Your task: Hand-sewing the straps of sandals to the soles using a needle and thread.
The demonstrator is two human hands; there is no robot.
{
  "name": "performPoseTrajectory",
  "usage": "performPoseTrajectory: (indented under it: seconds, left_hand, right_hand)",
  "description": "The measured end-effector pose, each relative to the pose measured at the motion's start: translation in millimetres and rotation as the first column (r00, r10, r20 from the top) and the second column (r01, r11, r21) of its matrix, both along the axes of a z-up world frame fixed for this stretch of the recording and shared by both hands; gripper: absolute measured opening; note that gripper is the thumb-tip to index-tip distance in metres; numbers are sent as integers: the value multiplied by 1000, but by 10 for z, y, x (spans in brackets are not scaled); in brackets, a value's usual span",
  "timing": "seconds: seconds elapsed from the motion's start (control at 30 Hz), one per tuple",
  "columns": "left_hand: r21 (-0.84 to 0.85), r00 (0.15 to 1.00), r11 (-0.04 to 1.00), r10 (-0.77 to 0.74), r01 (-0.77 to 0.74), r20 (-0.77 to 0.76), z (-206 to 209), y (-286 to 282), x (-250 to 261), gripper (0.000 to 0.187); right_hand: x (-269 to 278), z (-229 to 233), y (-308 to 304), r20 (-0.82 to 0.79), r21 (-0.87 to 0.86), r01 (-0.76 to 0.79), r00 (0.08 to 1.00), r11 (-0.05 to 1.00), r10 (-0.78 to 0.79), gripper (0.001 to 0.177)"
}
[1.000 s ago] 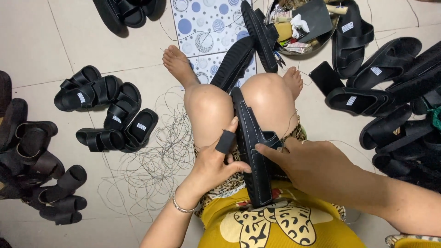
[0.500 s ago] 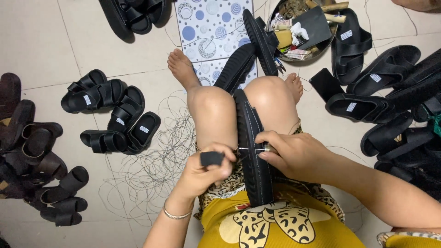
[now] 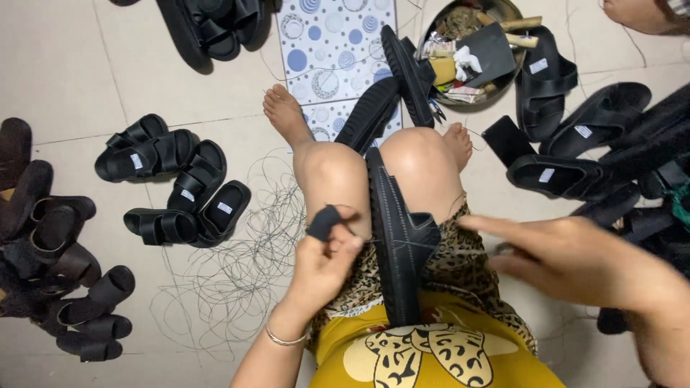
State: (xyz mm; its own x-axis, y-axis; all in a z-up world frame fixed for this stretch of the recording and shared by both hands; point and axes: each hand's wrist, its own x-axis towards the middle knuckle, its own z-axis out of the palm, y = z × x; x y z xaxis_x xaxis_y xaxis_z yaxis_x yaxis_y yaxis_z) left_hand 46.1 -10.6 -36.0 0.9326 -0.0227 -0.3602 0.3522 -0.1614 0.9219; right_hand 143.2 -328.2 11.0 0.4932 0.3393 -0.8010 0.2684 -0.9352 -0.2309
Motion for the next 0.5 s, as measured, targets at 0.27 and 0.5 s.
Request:
performPoseTrajectory:
  seconds: [0.27,0.5]
  left_hand:
    - [556,892,821,-151,-127,426,525,-42,187,22]
    - [670,755,740,-471,56,457,297,-536,69,24]
  right_hand:
    - [-290,-217,709,69,902,85,939,423,-336,4]
    - [-260,-481,689,-641,663,715,695,223,-326,14]
